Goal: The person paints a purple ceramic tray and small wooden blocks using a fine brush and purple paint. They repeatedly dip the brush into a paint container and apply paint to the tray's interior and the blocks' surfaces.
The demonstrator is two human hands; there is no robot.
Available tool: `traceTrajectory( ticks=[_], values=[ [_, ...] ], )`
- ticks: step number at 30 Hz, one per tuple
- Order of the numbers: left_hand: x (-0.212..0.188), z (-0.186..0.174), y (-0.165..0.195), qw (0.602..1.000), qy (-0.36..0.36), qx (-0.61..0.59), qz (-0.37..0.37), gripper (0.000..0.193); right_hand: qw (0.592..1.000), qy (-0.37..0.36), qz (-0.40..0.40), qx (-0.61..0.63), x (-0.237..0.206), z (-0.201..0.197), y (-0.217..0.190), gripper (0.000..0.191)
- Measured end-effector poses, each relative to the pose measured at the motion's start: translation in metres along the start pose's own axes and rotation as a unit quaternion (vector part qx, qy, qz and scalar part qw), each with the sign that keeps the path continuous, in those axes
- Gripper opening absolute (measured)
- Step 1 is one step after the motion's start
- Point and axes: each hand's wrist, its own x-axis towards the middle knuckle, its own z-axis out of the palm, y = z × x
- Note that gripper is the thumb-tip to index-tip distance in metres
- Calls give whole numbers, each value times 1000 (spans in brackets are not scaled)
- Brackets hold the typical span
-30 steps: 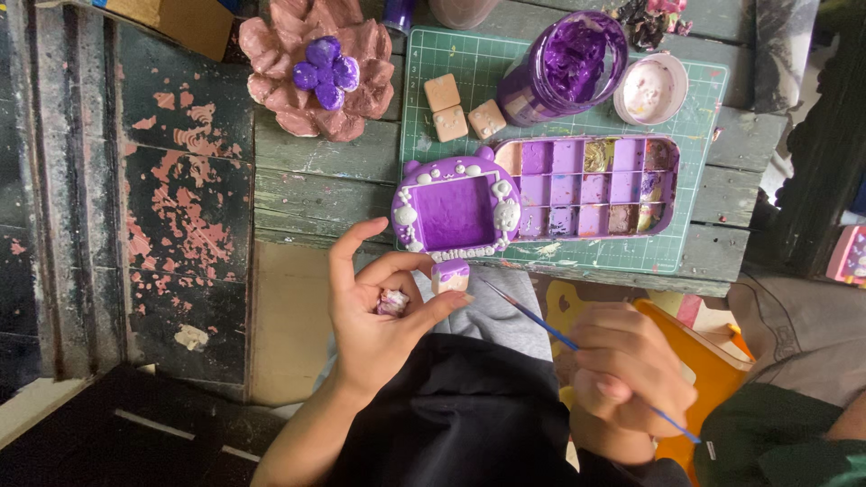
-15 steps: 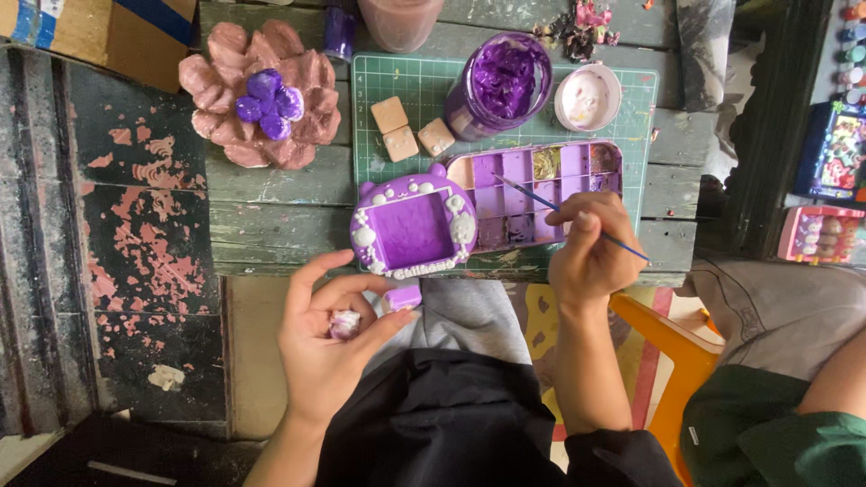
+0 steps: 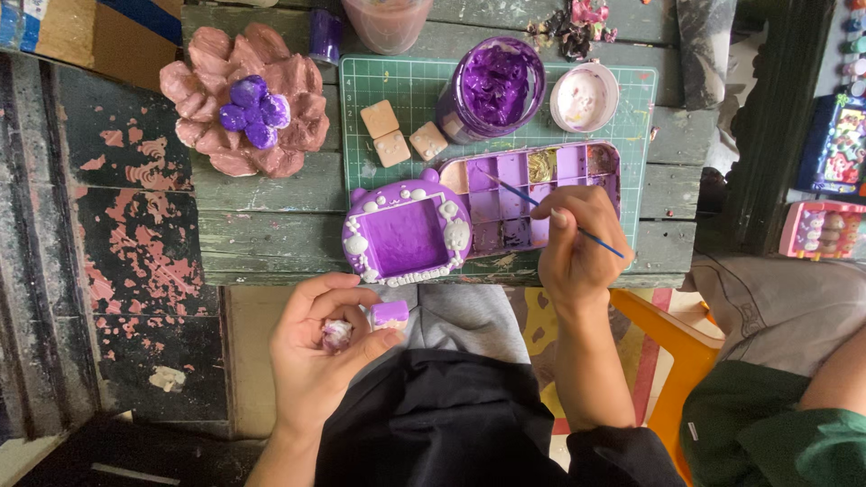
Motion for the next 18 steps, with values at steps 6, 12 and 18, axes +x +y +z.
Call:
traceTrajectory(
  ticks=[6,12,18],
  values=[
    [1,2,2,1000,-4,0,-9,62,999,3,16,46,8,-2,1,17],
    [-2,4,2,999,-5,7,-51,67,998,-29,53,33,13,0,3,16],
    [1,8,5,998,-25,-10,-54,68,994,-49,97,23,20,-7,6,16]
  ],
)
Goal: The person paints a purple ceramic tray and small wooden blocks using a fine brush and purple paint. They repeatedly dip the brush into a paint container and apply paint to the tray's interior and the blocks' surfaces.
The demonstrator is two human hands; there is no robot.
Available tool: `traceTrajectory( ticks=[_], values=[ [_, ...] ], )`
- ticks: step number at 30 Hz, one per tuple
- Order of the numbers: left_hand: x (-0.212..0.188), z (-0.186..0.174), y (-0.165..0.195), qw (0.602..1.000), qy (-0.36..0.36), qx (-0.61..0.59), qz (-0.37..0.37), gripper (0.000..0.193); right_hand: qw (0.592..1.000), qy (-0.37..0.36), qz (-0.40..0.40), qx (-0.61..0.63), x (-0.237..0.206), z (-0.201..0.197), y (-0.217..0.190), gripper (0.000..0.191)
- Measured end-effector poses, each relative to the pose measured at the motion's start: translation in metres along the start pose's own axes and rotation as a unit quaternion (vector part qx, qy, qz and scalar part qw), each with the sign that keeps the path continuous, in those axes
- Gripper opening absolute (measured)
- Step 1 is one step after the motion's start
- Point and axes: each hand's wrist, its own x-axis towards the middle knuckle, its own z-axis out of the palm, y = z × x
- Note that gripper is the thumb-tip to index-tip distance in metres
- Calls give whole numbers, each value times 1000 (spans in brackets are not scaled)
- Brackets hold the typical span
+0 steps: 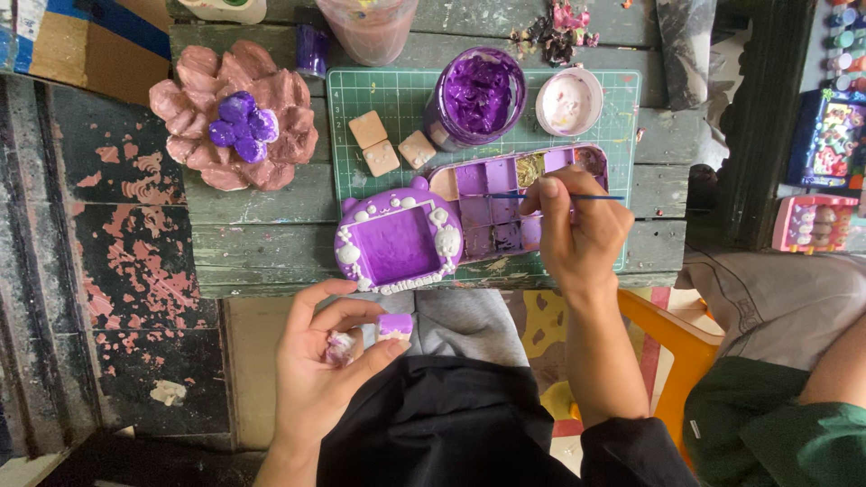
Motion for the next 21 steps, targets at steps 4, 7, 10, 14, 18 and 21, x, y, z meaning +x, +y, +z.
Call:
traceTrajectory(
  ticks=[4,7,10,14,18,21],
  values=[
    [2,6,2,1000,2,14,-1,69,999,17,-18,-27,15,-9,-6,12],
    [4,10,4,1000,-1,-2,0,68,990,-16,-100,-97,26,-15,-17,10],
    [6,11,5,1000,-14,-25,6,63,976,-83,-153,-129,37,-14,-30,16],
    [8,10,5,1000,-10,-20,13,61,959,-116,-220,-134,47,-8,-42,24],
    [10,6,3,1000,0,-1,30,62,955,-136,-203,-171,47,-7,-48,20],
    [10,3,2,999,-4,-17,37,62,946,-153,-212,-189,47,-5,-48,23]
  ],
)
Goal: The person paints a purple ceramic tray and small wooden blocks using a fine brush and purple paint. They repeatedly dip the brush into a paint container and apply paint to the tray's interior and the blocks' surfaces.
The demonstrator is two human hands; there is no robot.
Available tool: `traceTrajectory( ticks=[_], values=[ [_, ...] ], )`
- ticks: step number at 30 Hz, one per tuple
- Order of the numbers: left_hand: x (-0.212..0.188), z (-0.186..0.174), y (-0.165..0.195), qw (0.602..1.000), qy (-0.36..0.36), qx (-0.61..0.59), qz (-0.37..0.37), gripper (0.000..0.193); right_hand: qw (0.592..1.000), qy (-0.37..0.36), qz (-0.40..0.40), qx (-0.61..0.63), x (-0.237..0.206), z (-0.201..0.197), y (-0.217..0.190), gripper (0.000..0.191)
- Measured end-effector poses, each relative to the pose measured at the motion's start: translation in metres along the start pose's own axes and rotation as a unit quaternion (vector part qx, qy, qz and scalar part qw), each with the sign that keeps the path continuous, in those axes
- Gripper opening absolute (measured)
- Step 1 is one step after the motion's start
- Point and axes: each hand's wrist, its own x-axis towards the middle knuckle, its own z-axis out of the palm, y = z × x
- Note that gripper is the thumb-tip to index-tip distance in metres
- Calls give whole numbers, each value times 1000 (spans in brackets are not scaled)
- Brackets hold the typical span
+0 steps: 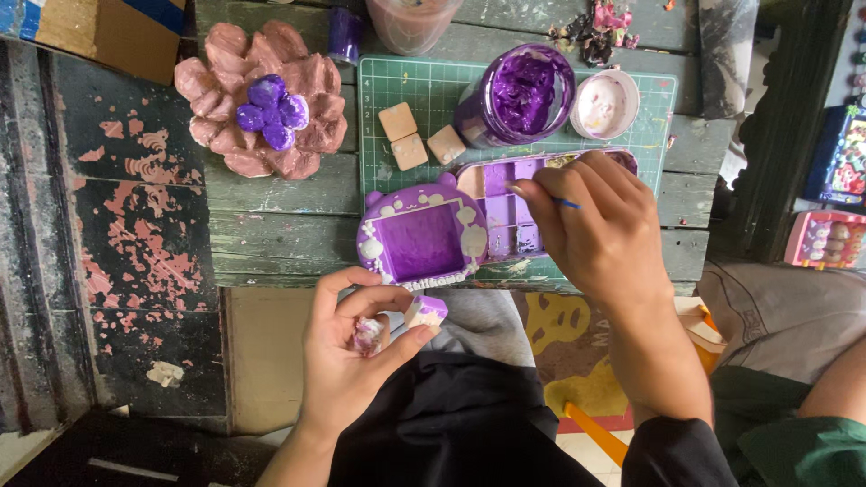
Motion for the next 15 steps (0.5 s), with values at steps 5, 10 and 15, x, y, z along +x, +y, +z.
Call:
traceTrajectory(
  ticks=[5,10,15],
  values=[
    [0,-2,0,1000,-1,-11,14,61,1000,-7,-15,-10,1,3,0,22],
    [2,-3,0,999,-2,-39,11,58,1000,-7,-2,-4,1,1,-1,21],
    [2,-3,-1,999,1,-25,23,58,1000,-24,-10,-3,3,1,-5,23]
  ],
)
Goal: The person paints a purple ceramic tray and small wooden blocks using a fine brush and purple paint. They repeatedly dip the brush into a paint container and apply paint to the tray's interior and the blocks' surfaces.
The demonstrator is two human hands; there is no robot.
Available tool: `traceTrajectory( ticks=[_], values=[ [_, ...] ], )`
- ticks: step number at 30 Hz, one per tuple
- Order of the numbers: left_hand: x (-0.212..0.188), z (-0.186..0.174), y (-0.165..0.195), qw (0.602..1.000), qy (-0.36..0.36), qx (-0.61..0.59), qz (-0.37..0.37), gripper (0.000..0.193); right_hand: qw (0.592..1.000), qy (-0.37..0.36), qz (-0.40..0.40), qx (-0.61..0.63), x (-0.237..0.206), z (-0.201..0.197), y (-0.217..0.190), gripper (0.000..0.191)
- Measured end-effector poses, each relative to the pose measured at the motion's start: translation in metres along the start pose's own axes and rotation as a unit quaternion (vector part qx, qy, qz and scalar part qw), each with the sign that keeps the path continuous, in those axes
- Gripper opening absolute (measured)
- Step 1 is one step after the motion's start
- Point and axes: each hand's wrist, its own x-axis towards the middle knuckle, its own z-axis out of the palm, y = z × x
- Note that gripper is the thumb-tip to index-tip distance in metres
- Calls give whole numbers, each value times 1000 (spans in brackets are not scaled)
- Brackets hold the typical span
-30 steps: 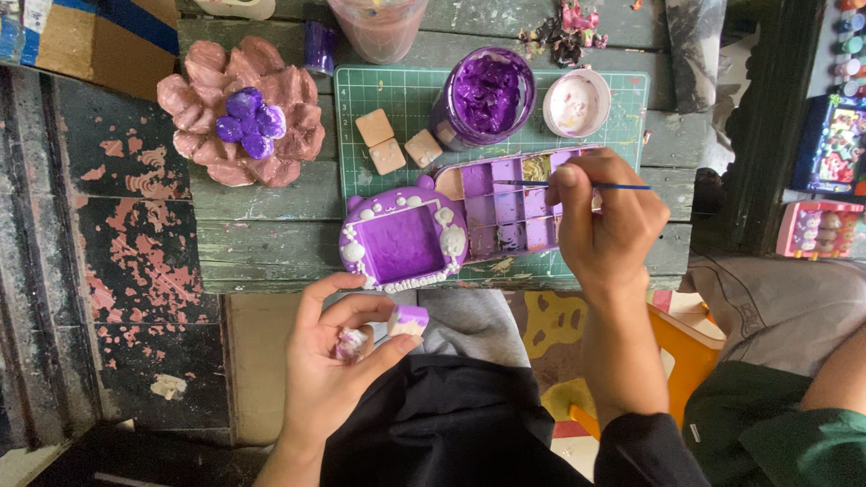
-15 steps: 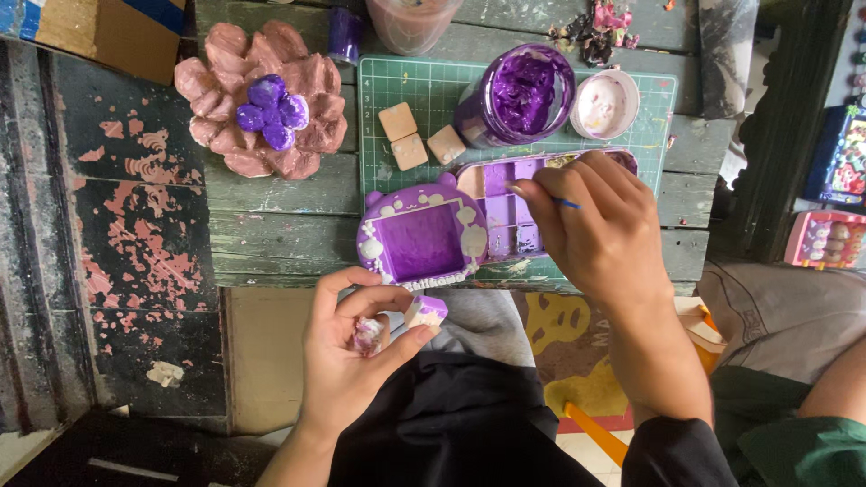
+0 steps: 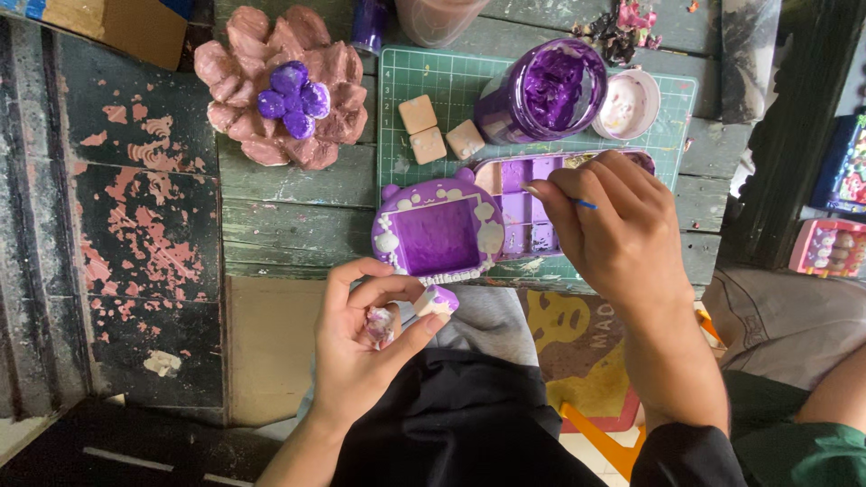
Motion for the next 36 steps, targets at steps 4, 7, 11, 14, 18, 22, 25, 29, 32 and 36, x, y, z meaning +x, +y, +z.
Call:
traceTrajectory(
  ticks=[4,7,11,14,18,22,25,29,32,36],
  values=[
    [0,-1,1,1000,-3,-4,9,57,1000,-1,9,-1,3,-1,-1,22],
    [0,-2,2,1000,-1,-3,-5,57,1000,4,10,-1,3,0,0,19],
    [1,-2,2,1000,1,-5,-5,57,1000,-7,12,-6,1,2,0,22],
    [1,-3,1,1000,5,-12,-5,56,1000,0,15,-3,1,3,0,22],
    [1,-2,0,1000,13,-17,2,57,1000,12,22,-1,2,2,-1,19],
    [1,-3,-1,999,10,-39,-6,58,998,41,43,6,-15,-5,-3,18],
    [0,-5,0,998,3,-60,-30,57,982,163,65,69,-42,-8,-6,15],
    [-2,-6,0,996,-2,-74,-46,50,888,361,27,285,-76,2,-11,31],
    [-5,-5,1,999,-1,-38,-32,43,839,388,39,380,-100,12,-27,39],
    [-12,-1,2,1000,-12,28,5,38,821,375,30,430,-113,25,-41,41]
  ],
)
